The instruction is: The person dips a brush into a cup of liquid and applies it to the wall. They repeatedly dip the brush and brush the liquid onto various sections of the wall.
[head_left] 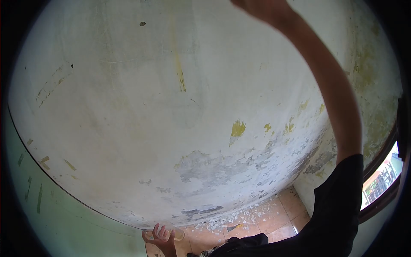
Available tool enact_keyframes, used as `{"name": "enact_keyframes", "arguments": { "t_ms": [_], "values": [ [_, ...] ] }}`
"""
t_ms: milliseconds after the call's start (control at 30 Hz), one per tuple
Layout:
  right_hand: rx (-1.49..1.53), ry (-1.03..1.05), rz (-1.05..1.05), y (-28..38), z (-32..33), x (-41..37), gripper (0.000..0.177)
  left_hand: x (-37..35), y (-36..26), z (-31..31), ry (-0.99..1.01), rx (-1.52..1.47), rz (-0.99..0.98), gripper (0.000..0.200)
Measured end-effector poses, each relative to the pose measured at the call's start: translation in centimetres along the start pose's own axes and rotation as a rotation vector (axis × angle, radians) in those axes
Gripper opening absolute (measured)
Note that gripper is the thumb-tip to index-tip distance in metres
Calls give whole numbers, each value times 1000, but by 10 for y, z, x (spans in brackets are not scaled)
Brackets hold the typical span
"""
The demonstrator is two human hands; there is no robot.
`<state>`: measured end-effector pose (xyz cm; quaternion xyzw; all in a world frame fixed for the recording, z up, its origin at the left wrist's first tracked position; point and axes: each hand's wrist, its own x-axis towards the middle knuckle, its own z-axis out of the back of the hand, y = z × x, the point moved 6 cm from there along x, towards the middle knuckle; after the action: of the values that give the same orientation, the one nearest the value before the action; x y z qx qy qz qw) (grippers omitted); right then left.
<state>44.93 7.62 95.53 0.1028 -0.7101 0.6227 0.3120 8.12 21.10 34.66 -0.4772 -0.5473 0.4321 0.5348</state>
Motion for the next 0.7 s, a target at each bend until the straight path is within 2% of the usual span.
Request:
{"name": "enact_keyframes", "arguments": {
  "t_ms": [33, 67, 100, 133, 267, 333, 367, 400, 467, 500, 533, 567, 600, 667, 700],
  "values": [
    [-11, 49, 58, 19, 1, -16, 19, -1, -1, -2, 1, 35, 16, 122],
    [52, 121, -131, 30, -11, -44, 28, -1, 4, 0, 1, 32, 14, 122],
    [-97, -117, 117, 51, -6, -57, 23, 0, 13, 6, -9, 6, 7, 122],
    [-86, -110, 110, 75, -1, -70, 22, 3, 17, 7, -18, -22, 0, 123],
    [52, 133, 64, 164, 8, -138, 29, 6, 12, 14, -26, -47, -13, 123],
    [129, 193, 52, 198, 21, -159, 28, 13, 23, 21, 112, 347, -303, 125],
    [188, 235, 30, 208, 29, -163, 28, 9, 3, 14, 55, 81, -52, 126],
    [275, 297, 4, 211, 40, -158, 24, 12, 10, 19, 54, 79, -53, 126],
    [504, 379, -101, 203, 49, -148, 21, 17, 20, 29, 124, 258, -232, 125],
    [683, 578, -408, 186, 48, -141, 21, 14, 12, 24, 127, 261, -229, 125],
    [854, 774, -725, 173, 45, -142, 22, 11, 0, 23, 38, 136, -136, 125],
    [896, 819, -737, 160, 41, -142, 21, 8, -4, 25, -50, 12, -43, 124],
    [936, 863, -751, 141, 32, -143, 20, 7, -2, 26, -41, 18, -39, 124],
    [843, 614, -672, 93, 13, -143, 18, 10, 0, 26, -30, -56, -101, 125],
    [835, 596, -736, 65, 10, -129, 14, 8, -2, 26, -21, -53, -103, 125]
  ]
}}
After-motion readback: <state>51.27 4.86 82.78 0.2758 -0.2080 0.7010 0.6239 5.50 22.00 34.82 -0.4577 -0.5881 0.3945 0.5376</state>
